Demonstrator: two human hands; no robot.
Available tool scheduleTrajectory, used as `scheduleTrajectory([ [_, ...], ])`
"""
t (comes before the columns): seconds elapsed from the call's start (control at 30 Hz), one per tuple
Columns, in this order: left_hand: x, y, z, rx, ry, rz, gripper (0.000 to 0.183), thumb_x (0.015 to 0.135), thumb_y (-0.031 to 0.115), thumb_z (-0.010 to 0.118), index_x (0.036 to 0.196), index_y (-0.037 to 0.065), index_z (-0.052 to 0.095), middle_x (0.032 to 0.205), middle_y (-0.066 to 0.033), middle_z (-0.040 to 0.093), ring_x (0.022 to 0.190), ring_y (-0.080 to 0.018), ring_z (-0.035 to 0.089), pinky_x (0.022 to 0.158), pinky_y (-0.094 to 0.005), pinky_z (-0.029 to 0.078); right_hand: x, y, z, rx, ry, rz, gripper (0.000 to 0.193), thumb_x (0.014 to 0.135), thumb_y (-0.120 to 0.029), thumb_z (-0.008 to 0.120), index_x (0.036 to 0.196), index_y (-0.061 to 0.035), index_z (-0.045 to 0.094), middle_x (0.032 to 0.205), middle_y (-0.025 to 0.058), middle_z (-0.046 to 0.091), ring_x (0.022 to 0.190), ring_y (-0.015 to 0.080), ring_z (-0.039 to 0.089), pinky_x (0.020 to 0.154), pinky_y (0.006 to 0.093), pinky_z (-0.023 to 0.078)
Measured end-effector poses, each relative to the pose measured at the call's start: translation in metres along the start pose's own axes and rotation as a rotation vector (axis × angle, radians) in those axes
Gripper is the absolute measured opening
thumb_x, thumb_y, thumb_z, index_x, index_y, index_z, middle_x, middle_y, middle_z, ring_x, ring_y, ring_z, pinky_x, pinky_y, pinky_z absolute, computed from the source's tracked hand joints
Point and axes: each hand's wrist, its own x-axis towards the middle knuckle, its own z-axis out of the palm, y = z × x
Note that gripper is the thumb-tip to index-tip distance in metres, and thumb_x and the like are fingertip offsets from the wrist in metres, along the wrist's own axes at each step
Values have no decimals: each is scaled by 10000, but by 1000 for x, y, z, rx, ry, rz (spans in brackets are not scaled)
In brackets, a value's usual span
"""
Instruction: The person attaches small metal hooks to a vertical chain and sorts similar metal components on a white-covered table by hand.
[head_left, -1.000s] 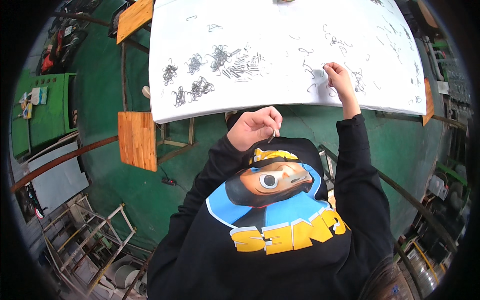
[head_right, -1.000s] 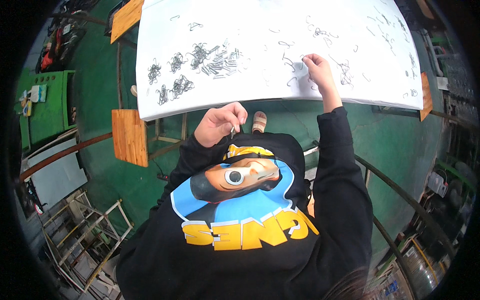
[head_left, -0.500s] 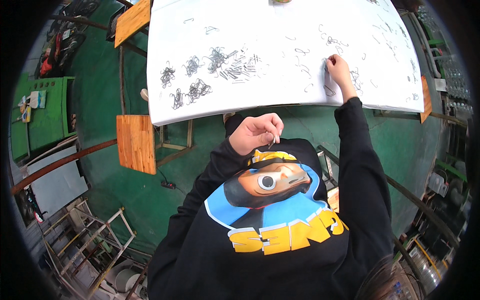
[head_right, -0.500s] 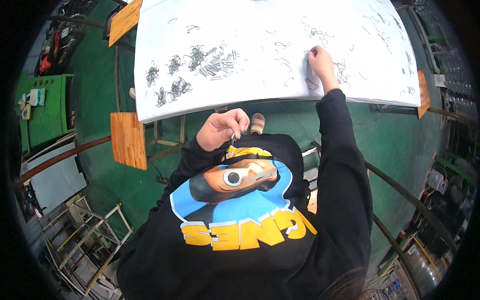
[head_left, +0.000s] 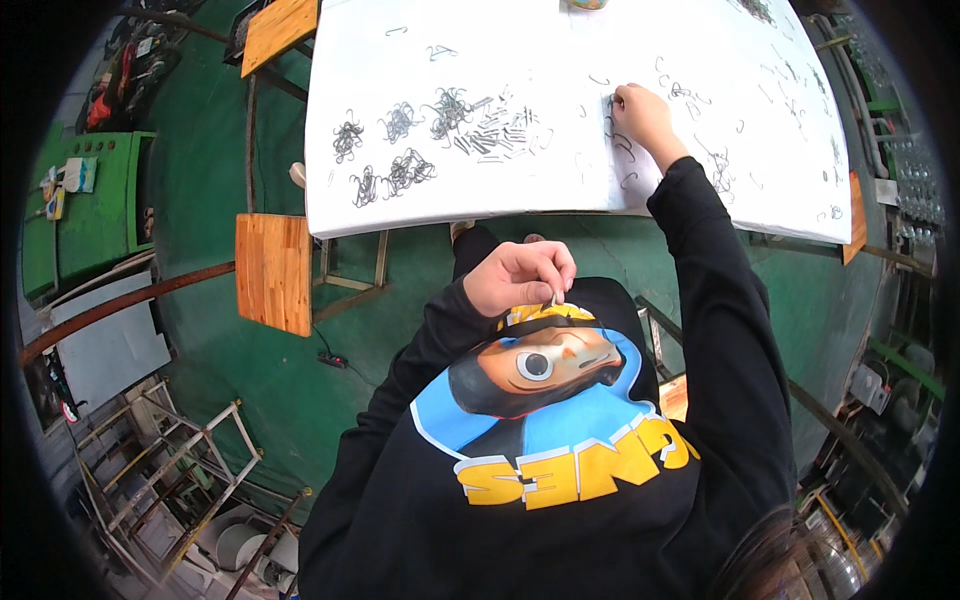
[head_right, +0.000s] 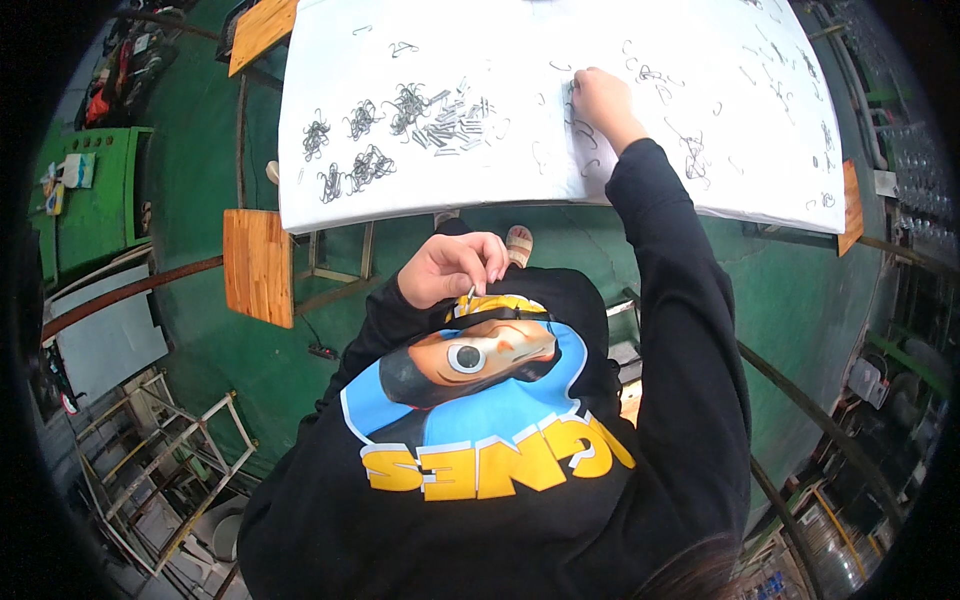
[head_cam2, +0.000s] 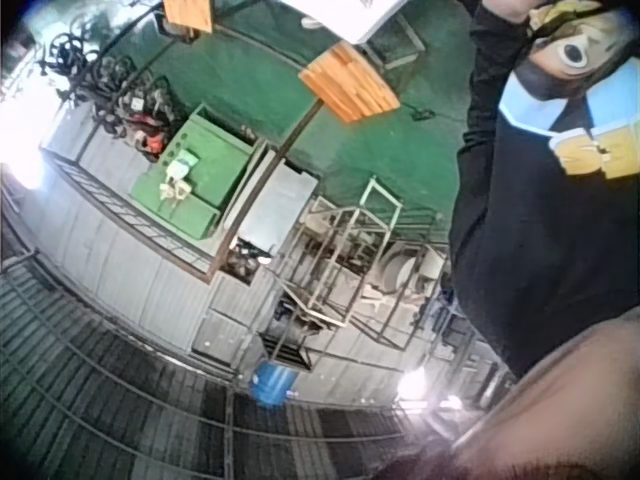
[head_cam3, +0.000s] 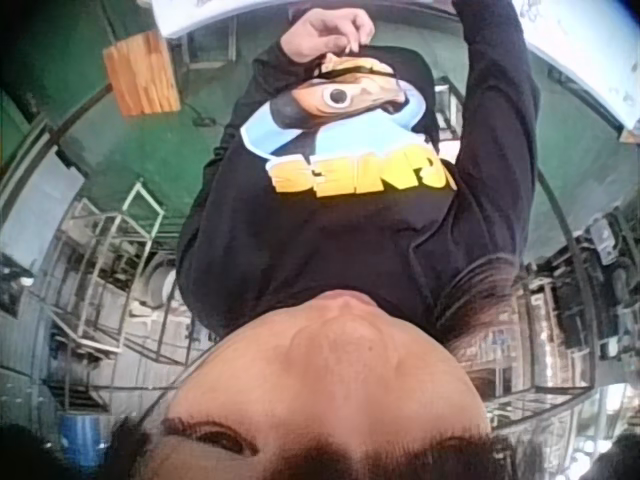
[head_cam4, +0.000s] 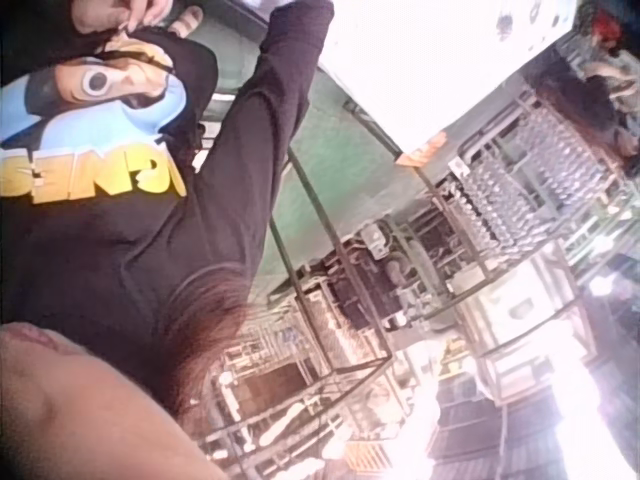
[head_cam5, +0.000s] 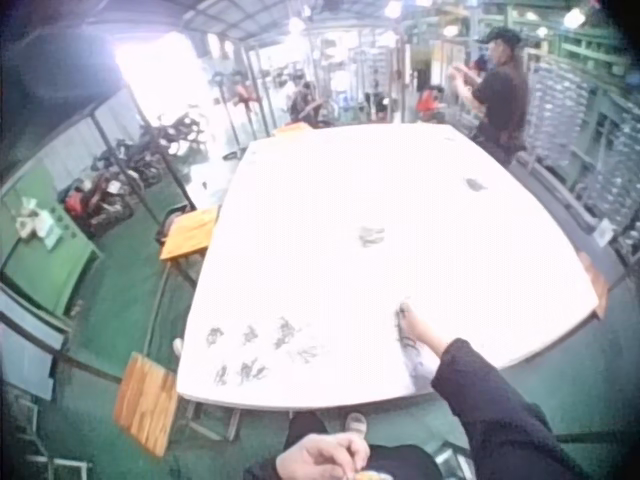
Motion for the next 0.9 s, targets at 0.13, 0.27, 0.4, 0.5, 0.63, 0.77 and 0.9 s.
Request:
scheduleTrajectory([
  [0.13,-2,0,-2,8,11,18,188,793,212,613,754,28,609,834,-57,494,775,-134,452,703,-252,365,-23,-2,-1,88,76,-27,433,730,-353,583,1075,-99,521,1121,163,463,1068,341,426,841,456,377],
  [0.27,-4,0,-4,-11,31,-56,227,800,257,597,716,47,607,806,-48,475,818,-197,441,765,-328,349,-62,-30,11,75,95,-28,846,671,-557,591,1316,-120,262,1346,250,180,1242,438,156,938,589,185],
  [0.4,-1,0,-2,-32,21,-39,216,803,252,592,714,56,604,793,-46,486,821,-200,435,761,-338,346,-92,-72,23,-9,47,96,1034,619,-648,580,1357,-71,142,1384,263,61,1266,453,71,942,624,122],
  [0.5,2,-2,-2,19,6,17,210,807,246,586,713,58,597,775,-43,496,822,-210,432,762,-340,346,-80,-81,19,-50,34,313,1031,625,-651,573,1358,-71,139,1383,273,32,1268,449,70,943,627,108],
  [0.63,4,1,3,120,-18,53,234,813,263,579,689,65,591,748,-43,510,831,-228,435,765,-369,343,-41,-79,20,68,204,447,1014,634,-647,561,1343,-33,175,1363,305,60,1257,462,92,944,633,92],
  [0.77,0,6,7,111,5,11,231,807,269,589,689,70,600,744,-44,512,825,-228,434,747,-351,341,-16,-77,30,133,235,416,982,656,-629,563,1326,-10,198,1359,262,158,1264,421,130,968,600,102],
  [0.9,-6,6,3,105,76,35,223,801,266,594,688,75,610,710,-36,513,802,-210,425,749,-340,330,-32,-85,30,176,190,194,824,686,-562,575,1275,-38,332,1345,195,263,1265,373,178,990,546,142],
])
